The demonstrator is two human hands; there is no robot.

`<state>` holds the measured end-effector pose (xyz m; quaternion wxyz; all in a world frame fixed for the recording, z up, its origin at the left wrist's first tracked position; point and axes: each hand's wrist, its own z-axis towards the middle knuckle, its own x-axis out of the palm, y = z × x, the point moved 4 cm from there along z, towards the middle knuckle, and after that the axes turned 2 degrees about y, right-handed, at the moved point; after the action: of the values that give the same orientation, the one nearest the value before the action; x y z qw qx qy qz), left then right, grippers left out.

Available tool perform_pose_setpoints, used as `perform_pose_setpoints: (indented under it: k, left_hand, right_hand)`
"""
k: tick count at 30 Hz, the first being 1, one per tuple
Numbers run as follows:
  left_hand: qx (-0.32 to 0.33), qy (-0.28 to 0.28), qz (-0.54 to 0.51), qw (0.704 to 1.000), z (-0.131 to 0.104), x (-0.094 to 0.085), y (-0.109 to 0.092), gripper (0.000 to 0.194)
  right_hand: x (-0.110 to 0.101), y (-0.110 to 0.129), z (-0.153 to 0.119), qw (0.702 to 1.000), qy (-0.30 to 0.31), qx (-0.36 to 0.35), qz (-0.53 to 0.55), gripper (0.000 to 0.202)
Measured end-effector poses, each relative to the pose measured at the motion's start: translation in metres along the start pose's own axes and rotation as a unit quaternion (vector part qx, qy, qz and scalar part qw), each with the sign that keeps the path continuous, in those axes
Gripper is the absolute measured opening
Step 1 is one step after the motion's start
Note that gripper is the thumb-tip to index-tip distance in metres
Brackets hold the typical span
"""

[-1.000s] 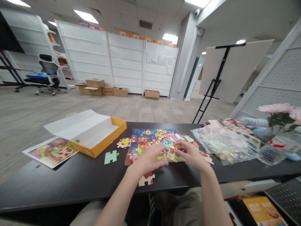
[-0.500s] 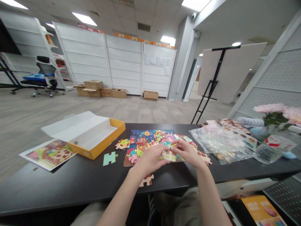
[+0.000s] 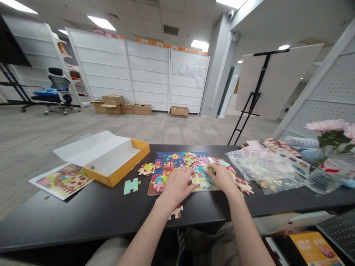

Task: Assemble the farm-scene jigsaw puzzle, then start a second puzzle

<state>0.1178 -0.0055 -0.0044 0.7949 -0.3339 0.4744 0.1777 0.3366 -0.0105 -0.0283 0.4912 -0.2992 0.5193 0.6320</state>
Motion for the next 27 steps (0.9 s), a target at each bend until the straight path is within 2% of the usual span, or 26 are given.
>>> perform_pose_setpoints:
  k: [2,4,6,8,10,12,17,20,27]
  left_hand:
    - [0.010,0.000,-0.019,1.000,0.001,0.005,-0.004,0.032]
    - [0.017,-0.001,-0.030,0.999,0.002,0.010,-0.009,0.033]
    - [0.021,0.004,-0.030,0.999,0.004,0.014,-0.015,0.033]
    - [0.024,0.016,-0.025,0.999,0.005,0.016,-0.020,0.033]
    - [0.028,0.029,-0.023,0.999,0.007,0.017,-0.023,0.032]
    - [0.026,0.040,-0.022,0.999,0.007,0.019,-0.024,0.032]
    - [0.033,0.060,-0.033,0.997,0.004,0.024,-0.018,0.039]
    - [0.060,0.076,-0.050,0.994,0.001,0.023,-0.015,0.041]
    - [0.080,0.067,-0.038,0.994,-0.002,0.021,-0.015,0.029]
  right_hand:
    - [-0.005,0.000,0.000,0.999,-0.024,0.019,0.024,0.019]
    - [-0.009,0.003,-0.004,0.993,-0.018,0.023,0.116,0.023]
    - [-0.011,0.010,-0.010,0.973,0.032,0.013,0.227,0.029]
    - [-0.011,0.016,-0.017,0.957,0.087,0.012,0.276,0.036]
    - [-0.012,0.019,-0.023,0.958,0.115,0.020,0.263,0.043]
    - [-0.012,0.019,-0.026,0.962,0.116,0.025,0.247,0.046]
    - [-0.009,0.016,-0.025,0.963,0.121,0.019,0.238,0.034]
    - [-0.010,0.014,-0.026,0.967,0.110,0.021,0.231,0.033]
    - [-0.017,0.005,-0.030,0.975,0.080,0.033,0.205,0.032]
